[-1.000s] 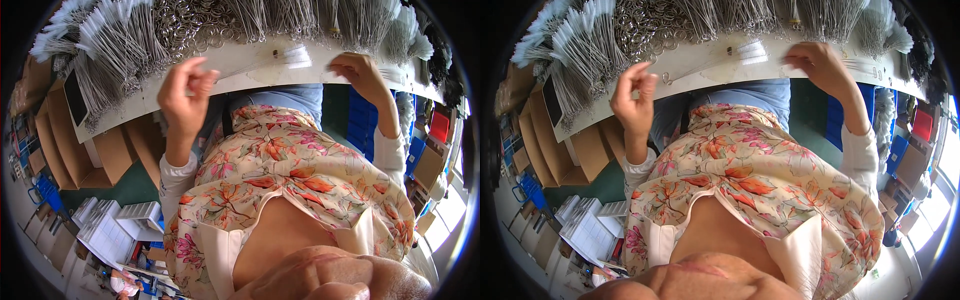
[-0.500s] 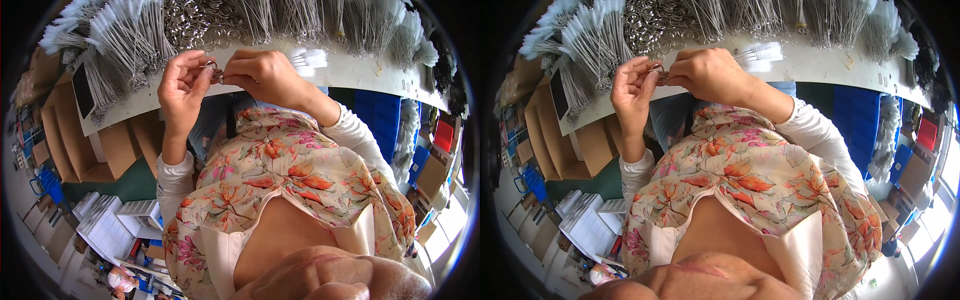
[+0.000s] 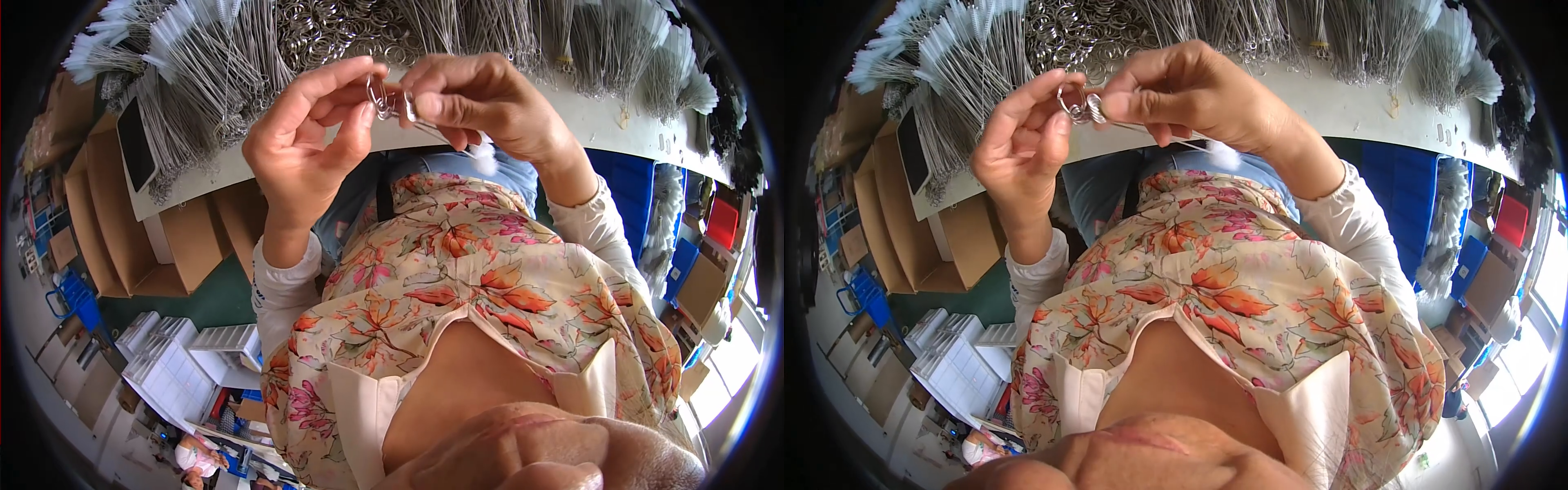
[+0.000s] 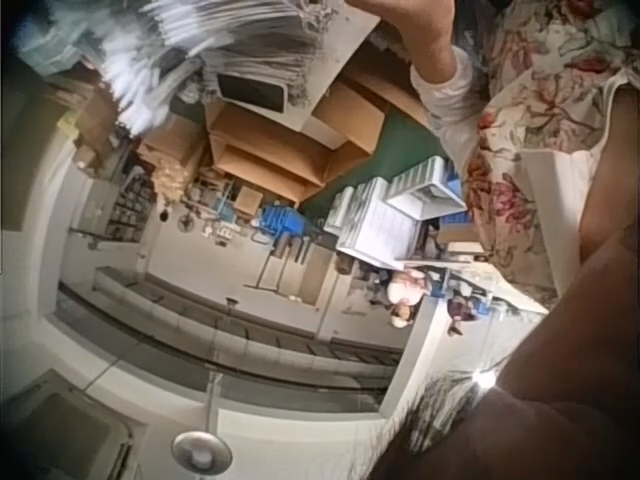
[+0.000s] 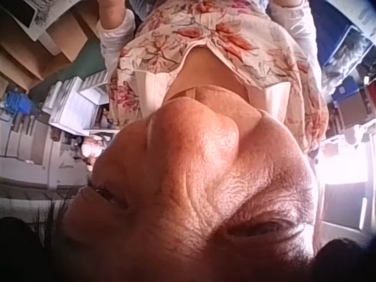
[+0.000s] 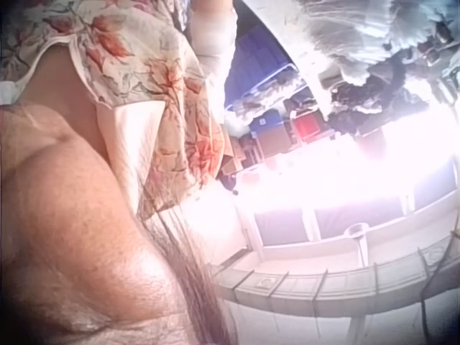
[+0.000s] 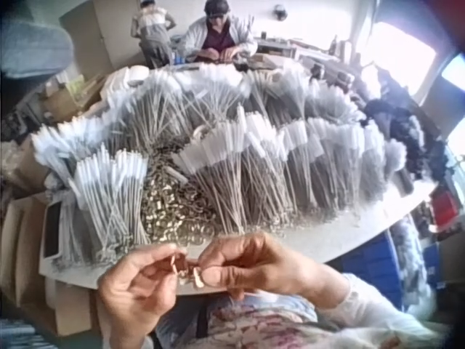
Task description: Assembling small white brushes by attaching metal rings to the stems.
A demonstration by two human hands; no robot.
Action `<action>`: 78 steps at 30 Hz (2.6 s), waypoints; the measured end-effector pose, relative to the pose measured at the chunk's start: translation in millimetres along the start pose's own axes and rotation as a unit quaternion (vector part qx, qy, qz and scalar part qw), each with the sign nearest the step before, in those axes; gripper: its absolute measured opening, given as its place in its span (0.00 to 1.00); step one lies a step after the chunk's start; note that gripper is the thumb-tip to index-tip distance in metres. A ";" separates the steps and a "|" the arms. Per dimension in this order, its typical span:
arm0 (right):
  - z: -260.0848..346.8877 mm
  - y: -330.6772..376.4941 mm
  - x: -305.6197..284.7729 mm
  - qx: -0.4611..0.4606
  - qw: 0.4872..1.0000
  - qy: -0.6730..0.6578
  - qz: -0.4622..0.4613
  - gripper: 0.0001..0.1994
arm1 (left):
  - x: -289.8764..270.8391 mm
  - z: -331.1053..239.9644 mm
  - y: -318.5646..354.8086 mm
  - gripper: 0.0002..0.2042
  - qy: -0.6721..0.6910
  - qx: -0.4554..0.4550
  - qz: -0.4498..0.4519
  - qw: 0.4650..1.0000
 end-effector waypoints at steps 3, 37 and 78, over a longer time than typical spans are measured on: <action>19.4 1.8 6.5 -0.033 0.998 -0.008 -0.056 0.09 | -2.5 -25.1 -3.5 0.14 -0.087 0.066 -0.047 0.993; 10.3 -9.1 0.4 0.057 0.984 -0.169 0.028 0.07 | 7.5 -31.1 -19.3 0.14 -0.117 0.113 0.005 0.987; 21.0 -2.2 15.0 -0.024 0.997 -0.056 0.036 0.07 | 0.1 -43.4 -5.7 0.08 -0.338 0.065 0.083 0.935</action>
Point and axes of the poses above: each hand's wrist, its own y-axis away from the middle knuckle, its own x-axis out of the palm, z = x × y, the point moved 8 cm from there along -y, towards the middle knuckle, and after that the axes turned 12 degrees about -y, right-handed, at the moved point
